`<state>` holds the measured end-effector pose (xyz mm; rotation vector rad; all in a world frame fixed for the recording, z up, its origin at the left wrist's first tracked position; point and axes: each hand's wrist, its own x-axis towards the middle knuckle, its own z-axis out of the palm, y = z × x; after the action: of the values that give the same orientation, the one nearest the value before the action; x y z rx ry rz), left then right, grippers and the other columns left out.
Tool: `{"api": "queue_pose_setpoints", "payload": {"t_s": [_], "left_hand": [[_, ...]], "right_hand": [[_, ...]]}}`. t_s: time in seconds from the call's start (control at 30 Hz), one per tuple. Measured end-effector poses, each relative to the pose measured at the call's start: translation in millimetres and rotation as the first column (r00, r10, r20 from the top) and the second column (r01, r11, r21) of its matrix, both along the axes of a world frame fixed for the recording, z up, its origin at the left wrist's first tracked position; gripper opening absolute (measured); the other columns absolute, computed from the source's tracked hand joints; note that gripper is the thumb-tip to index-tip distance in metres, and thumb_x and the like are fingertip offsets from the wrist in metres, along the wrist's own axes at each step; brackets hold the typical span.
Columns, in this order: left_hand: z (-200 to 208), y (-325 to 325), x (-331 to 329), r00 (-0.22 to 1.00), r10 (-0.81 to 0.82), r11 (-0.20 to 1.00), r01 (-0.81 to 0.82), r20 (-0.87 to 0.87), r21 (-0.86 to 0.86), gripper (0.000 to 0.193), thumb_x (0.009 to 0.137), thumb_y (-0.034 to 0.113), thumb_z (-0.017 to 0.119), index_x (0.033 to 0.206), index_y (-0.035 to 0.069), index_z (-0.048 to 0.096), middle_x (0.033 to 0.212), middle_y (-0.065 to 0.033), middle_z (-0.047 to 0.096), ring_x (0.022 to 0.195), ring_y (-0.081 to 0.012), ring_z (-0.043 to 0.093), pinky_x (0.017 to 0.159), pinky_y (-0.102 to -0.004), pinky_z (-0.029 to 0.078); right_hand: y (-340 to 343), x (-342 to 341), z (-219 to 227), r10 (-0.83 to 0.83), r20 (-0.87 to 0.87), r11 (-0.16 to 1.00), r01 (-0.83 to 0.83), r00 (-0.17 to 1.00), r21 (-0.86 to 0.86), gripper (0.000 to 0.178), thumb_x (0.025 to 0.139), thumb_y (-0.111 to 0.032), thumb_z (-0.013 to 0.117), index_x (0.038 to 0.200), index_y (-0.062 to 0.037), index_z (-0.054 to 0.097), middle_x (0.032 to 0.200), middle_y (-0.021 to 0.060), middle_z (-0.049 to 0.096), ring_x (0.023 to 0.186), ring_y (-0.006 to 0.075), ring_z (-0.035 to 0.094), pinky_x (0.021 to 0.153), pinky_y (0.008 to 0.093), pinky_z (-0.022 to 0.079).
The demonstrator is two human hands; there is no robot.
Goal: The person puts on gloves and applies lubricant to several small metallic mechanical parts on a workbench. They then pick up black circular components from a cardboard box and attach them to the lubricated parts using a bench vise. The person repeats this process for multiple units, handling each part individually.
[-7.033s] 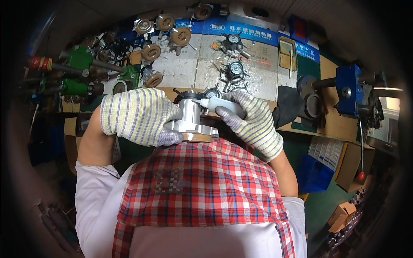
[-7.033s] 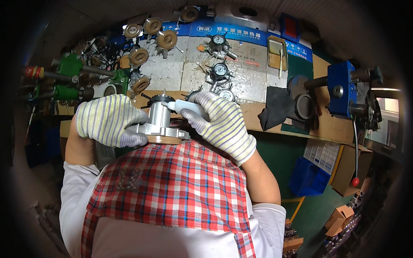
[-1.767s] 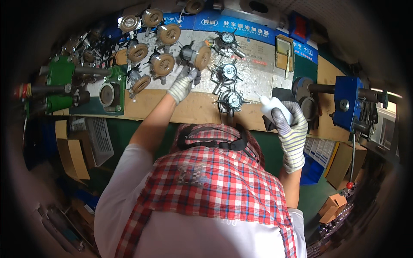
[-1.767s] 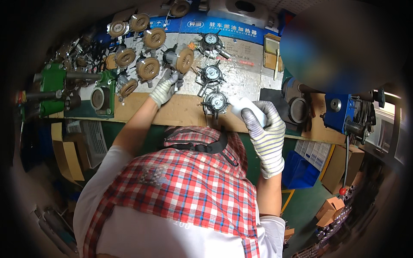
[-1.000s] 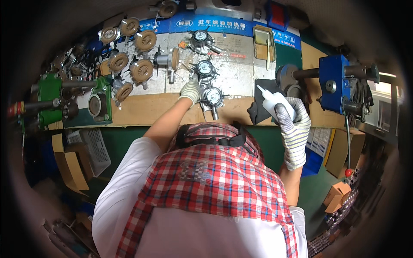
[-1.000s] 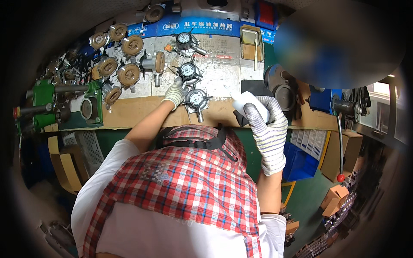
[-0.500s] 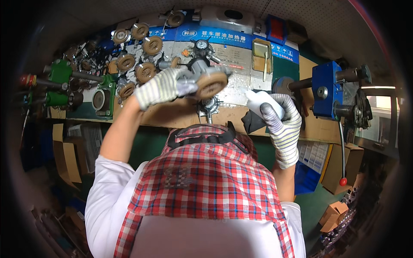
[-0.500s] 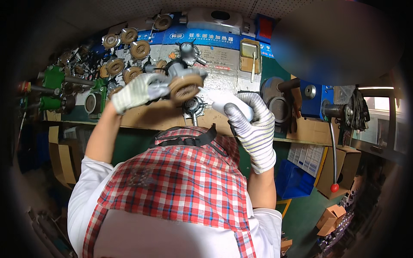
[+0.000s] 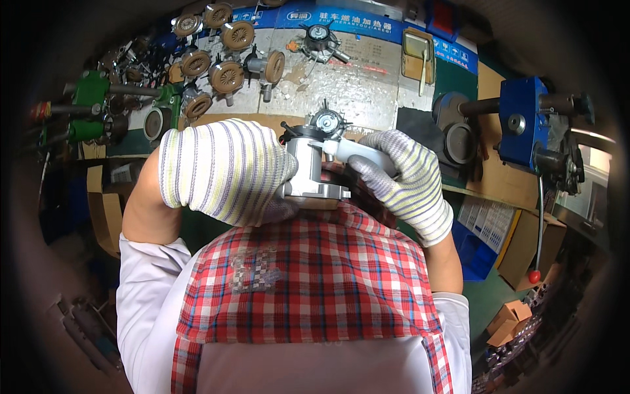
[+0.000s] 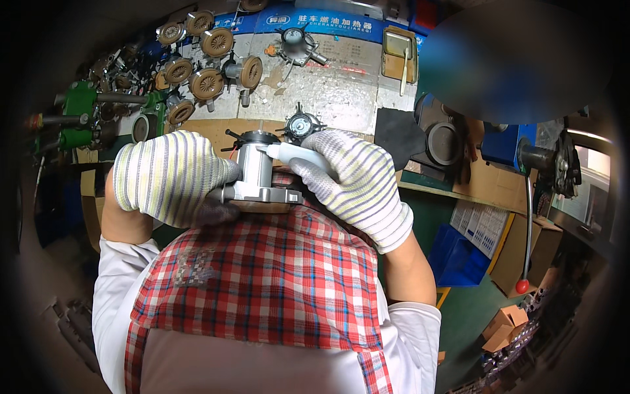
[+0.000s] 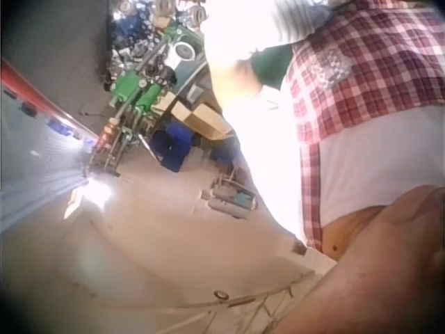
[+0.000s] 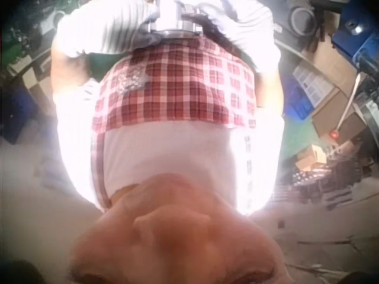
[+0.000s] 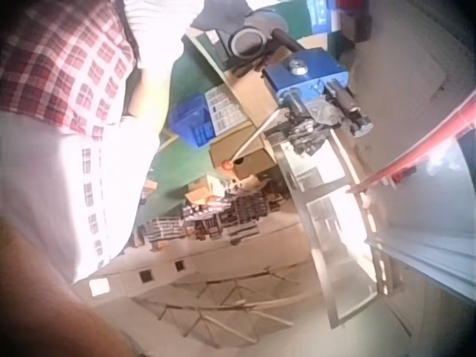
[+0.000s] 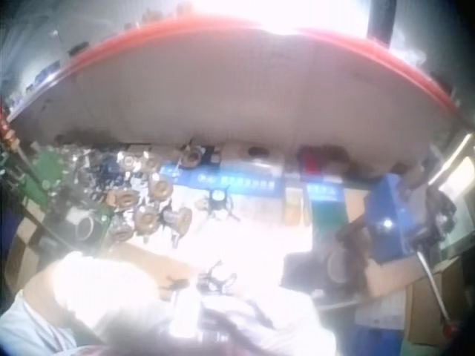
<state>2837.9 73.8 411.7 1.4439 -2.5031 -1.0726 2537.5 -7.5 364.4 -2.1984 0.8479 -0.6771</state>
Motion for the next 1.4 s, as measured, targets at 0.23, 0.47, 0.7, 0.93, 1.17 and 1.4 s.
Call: {"api": "queue_pose_setpoints", "payload": {"t_s": [0.23,0.47,0.7,0.93,1.17,1.4], "left_hand": [[1,-5,-20,0.986,-0.029,0.969,0.068,0.162,-0.239,0.042,0.079,0.050,0.074,0.096,0.012,0.068,0.065,-0.0141,0.062,0.064,-0.0330,0.066,0.057,-0.0432,0.052],[14,-15,-24,0.994,-0.073,0.979,0.087,0.080,-0.182,0.043,0.080,0.049,0.074,0.098,0.011,0.068,0.066,-0.0156,0.064,0.065,-0.0347,0.067,0.058,-0.0437,0.053],[29,-23,-31,0.958,-0.041,0.992,0.004,0.285,0.129,0.041,0.078,0.042,0.078,0.104,0.012,0.071,0.071,-0.0152,0.068,0.067,-0.0340,0.068,0.061,-0.0435,0.053],[-39,-34,55,0.877,0.474,0.597,-0.256,-0.077,0.761,0.057,0.087,0.050,0.071,0.112,-0.001,0.066,0.077,-0.0057,0.069,0.063,-0.0168,0.066,0.058,-0.0313,0.052],[-229,22,95,0.149,0.950,0.310,-0.359,-0.273,0.880,0.031,0.092,0.027,0.072,0.115,0.010,0.060,0.092,0.0016,0.060,0.076,-0.0103,0.055,0.069,-0.0246,0.045],[-378,42,118,0.064,0.911,0.355,-0.623,-0.407,0.697,0.049,0.090,0.022,0.074,0.134,0.008,0.057,0.104,0.0041,0.057,0.098,-0.0090,0.053,0.090,-0.0240,0.044]], "right_hand": [[2,8,-9,0.015,0.021,0.994,-0.013,1.000,-0.112,0.027,0.083,-0.025,0.077,0.099,-0.0034,0.072,0.080,0.0129,0.068,0.070,0.0273,0.070,0.063,0.0341,0.054],[6,3,-4,-0.005,-0.021,0.997,0.004,1.000,-0.075,0.031,0.085,-0.027,0.075,0.102,-0.0018,0.071,0.084,0.0151,0.070,0.073,0.0303,0.069,0.066,0.0380,0.054],[6,3,-12,-0.030,-0.039,0.998,0.028,0.999,-0.065,0.027,0.082,-0.022,0.078,0.099,-0.0021,0.070,0.085,0.0147,0.069,0.074,0.0299,0.071,0.067,0.0349,0.056],[10,2,-7,-0.248,-0.019,0.954,0.248,0.969,0.169,0.024,0.085,-0.020,0.076,0.098,-0.0004,0.069,0.085,0.0109,0.070,0.077,0.0180,0.069,0.069,0.0297,0.052],[19,3,-26,-0.515,-0.027,0.737,0.458,0.857,0.498,0.028,0.088,-0.027,0.078,0.100,-0.0029,0.068,0.087,0.0038,0.070,0.082,0.0085,0.061,0.075,0.0259,0.050],[23,41,-4,-0.609,-0.036,0.677,0.543,0.792,0.496,0.028,0.088,-0.028,0.079,0.099,-0.0049,0.068,0.084,-0.0006,0.065,0.075,0.0056,0.056,0.067,0.0229,0.047]]}}
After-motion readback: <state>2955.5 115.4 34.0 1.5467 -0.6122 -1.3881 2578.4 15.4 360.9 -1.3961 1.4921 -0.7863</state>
